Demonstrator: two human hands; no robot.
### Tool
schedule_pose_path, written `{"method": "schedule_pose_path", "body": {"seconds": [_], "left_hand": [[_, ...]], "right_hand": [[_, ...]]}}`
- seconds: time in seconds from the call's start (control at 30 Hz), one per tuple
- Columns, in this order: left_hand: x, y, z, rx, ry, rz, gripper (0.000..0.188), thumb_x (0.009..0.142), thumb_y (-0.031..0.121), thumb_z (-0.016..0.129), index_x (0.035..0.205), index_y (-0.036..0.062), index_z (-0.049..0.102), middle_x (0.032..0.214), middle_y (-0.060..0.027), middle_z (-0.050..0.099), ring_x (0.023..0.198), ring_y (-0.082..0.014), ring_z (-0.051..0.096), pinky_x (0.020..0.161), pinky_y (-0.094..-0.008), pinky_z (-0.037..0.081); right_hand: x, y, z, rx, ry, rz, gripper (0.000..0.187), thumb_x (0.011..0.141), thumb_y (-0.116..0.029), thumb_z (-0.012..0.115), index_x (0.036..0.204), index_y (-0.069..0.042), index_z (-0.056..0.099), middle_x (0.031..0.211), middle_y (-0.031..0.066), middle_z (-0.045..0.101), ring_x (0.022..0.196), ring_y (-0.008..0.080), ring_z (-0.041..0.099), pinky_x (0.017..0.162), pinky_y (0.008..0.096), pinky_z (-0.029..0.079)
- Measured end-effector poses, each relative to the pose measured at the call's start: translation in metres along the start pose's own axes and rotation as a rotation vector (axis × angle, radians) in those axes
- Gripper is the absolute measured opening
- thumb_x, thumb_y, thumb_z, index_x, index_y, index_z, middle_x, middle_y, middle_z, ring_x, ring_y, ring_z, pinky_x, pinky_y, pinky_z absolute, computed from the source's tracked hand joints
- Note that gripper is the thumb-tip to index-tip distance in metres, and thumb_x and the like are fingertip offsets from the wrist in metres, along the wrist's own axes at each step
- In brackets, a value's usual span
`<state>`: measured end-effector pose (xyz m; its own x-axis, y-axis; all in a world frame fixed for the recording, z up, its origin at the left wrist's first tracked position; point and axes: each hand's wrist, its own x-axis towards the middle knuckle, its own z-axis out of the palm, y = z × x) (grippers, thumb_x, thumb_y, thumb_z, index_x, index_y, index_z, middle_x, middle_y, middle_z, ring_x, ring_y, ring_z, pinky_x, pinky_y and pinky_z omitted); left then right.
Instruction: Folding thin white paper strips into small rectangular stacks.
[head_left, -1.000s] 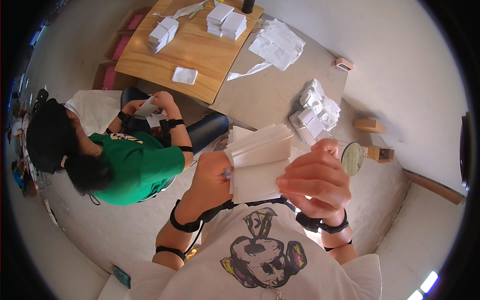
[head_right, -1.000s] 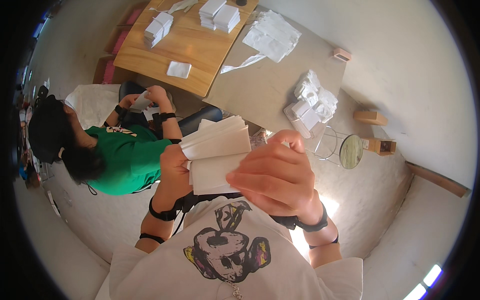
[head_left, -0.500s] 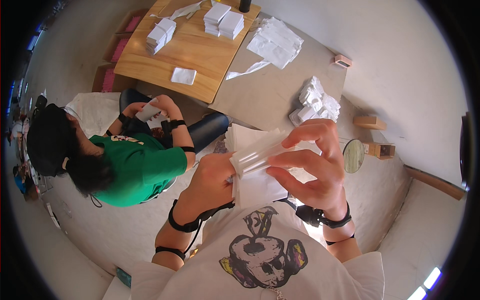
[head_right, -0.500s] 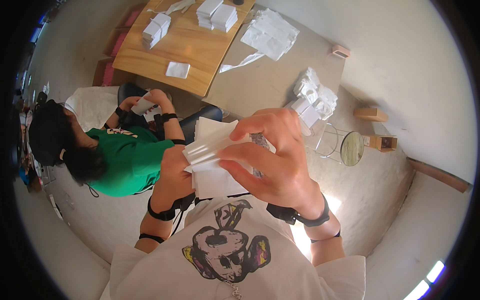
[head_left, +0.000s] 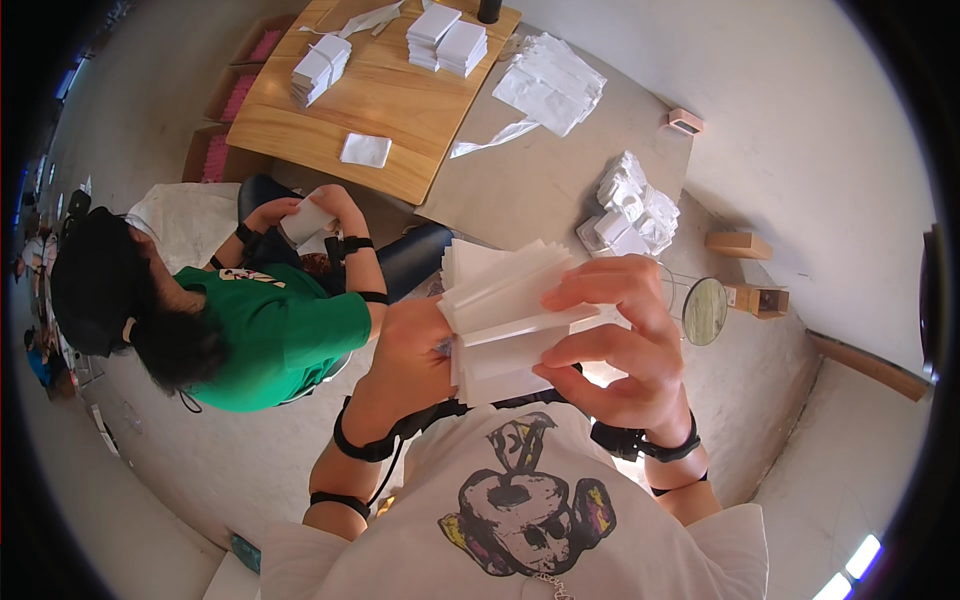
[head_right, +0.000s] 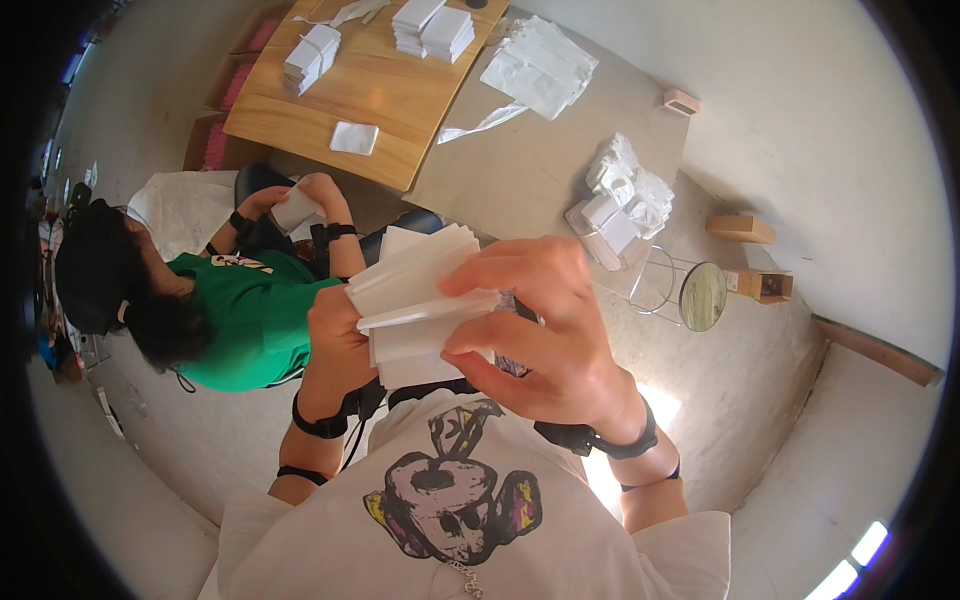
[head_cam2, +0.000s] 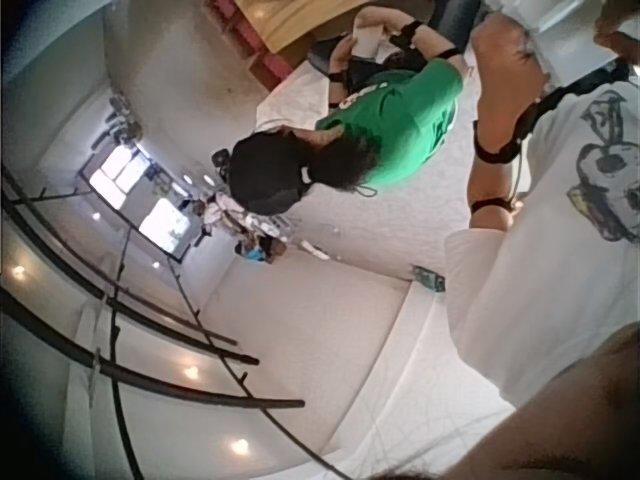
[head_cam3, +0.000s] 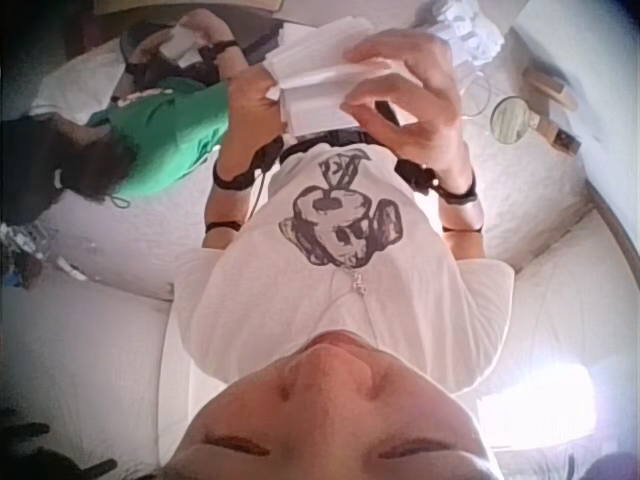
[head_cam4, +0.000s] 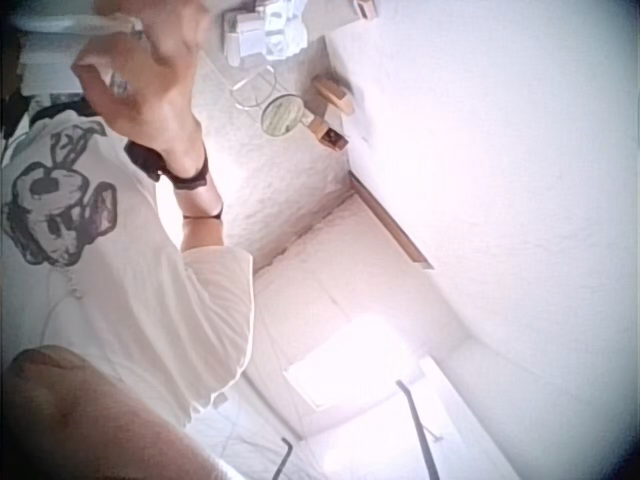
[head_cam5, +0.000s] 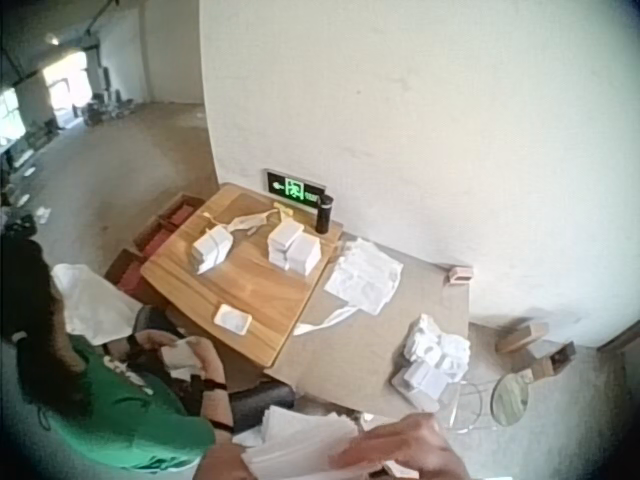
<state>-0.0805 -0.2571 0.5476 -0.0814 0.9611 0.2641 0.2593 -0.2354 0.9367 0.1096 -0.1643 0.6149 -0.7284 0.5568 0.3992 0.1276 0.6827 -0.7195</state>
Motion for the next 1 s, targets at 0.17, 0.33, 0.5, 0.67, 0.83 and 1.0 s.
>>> {"method": "schedule_pose_path", "body": {"seconds": [0.17, 0.33, 0.5, 0.67, 0.83, 1.0], "left_hand": [[0.001, 0.002, 0.001, -0.017, 0.021, 0.004, 0.030, 0.066, 0.005, 0.075, 0.094, -0.0002, 0.067, 0.083, -0.0143, 0.067, 0.069, -0.0304, 0.066, 0.062, -0.0305, 0.050], [0.005, 0.005, -0.001, 0.010, 0.025, 0.032, 0.030, 0.067, 0.007, 0.076, 0.096, 0.0000, 0.067, 0.082, -0.0140, 0.067, 0.068, -0.0288, 0.066, 0.060, -0.0295, 0.050], [0.004, 0.004, -0.002, 0.059, 0.049, 0.030, 0.030, 0.068, 0.008, 0.075, 0.096, -0.0001, 0.067, 0.081, -0.0133, 0.067, 0.066, -0.0284, 0.065, 0.059, -0.0296, 0.049], [0.003, 0.007, -0.005, 0.164, -0.009, 0.049, 0.030, 0.066, 0.011, 0.077, 0.093, 0.0014, 0.068, 0.081, -0.0121, 0.067, 0.063, -0.0261, 0.063, 0.056, -0.0295, 0.047], [0.001, 0.012, -0.006, 0.220, -0.052, 0.123, 0.031, 0.067, 0.009, 0.076, 0.095, 0.0001, 0.067, 0.083, -0.0136, 0.066, 0.062, -0.0287, 0.062, 0.053, -0.0317, 0.047], [0.001, 0.014, -0.005, 0.205, -0.056, 0.183, 0.033, 0.065, 0.008, 0.075, 0.096, -0.0005, 0.066, 0.086, -0.0135, 0.067, 0.064, -0.0280, 0.063, 0.053, -0.0312, 0.047]], "right_hand": [[-0.003, -0.001, -0.001, -0.003, -0.018, 0.009, 0.026, 0.054, -0.002, 0.077, 0.075, -0.011, 0.065, 0.109, 0.0076, 0.062, 0.096, 0.0281, 0.055, 0.079, 0.0377, 0.039], [-0.002, -0.003, -0.003, 0.013, -0.020, -0.012, 0.025, 0.055, -0.006, 0.080, 0.071, -0.011, 0.062, 0.103, 0.0059, 0.065, 0.098, 0.0263, 0.057, 0.078, 0.0372, 0.038], [-0.013, -0.001, -0.007, 0.217, -0.149, -0.034, 0.029, 0.061, -0.013, 0.084, 0.067, -0.012, 0.056, 0.092, 0.0033, 0.067, 0.094, 0.0243, 0.060, 0.079, 0.0357, 0.039], [-0.009, 0.005, -0.005, 0.193, 0.011, 0.050, 0.027, 0.062, -0.012, 0.083, 0.078, -0.007, 0.063, 0.090, 0.0049, 0.064, 0.089, 0.0252, 0.058, 0.078, 0.0361, 0.041], [0.007, -0.002, -0.002, -0.062, 0.096, 0.118, 0.041, 0.057, -0.003, 0.080, 0.096, -0.011, 0.070, 0.101, 0.0040, 0.058, 0.094, 0.0240, 0.051, 0.078, 0.0354, 0.041], [0.004, -0.001, -0.001, -0.048, 0.075, 0.121, 0.039, 0.057, -0.002, 0.080, 0.093, -0.011, 0.070, 0.098, 0.0032, 0.058, 0.091, 0.0235, 0.052, 0.077, 0.0348, 0.040]]}}
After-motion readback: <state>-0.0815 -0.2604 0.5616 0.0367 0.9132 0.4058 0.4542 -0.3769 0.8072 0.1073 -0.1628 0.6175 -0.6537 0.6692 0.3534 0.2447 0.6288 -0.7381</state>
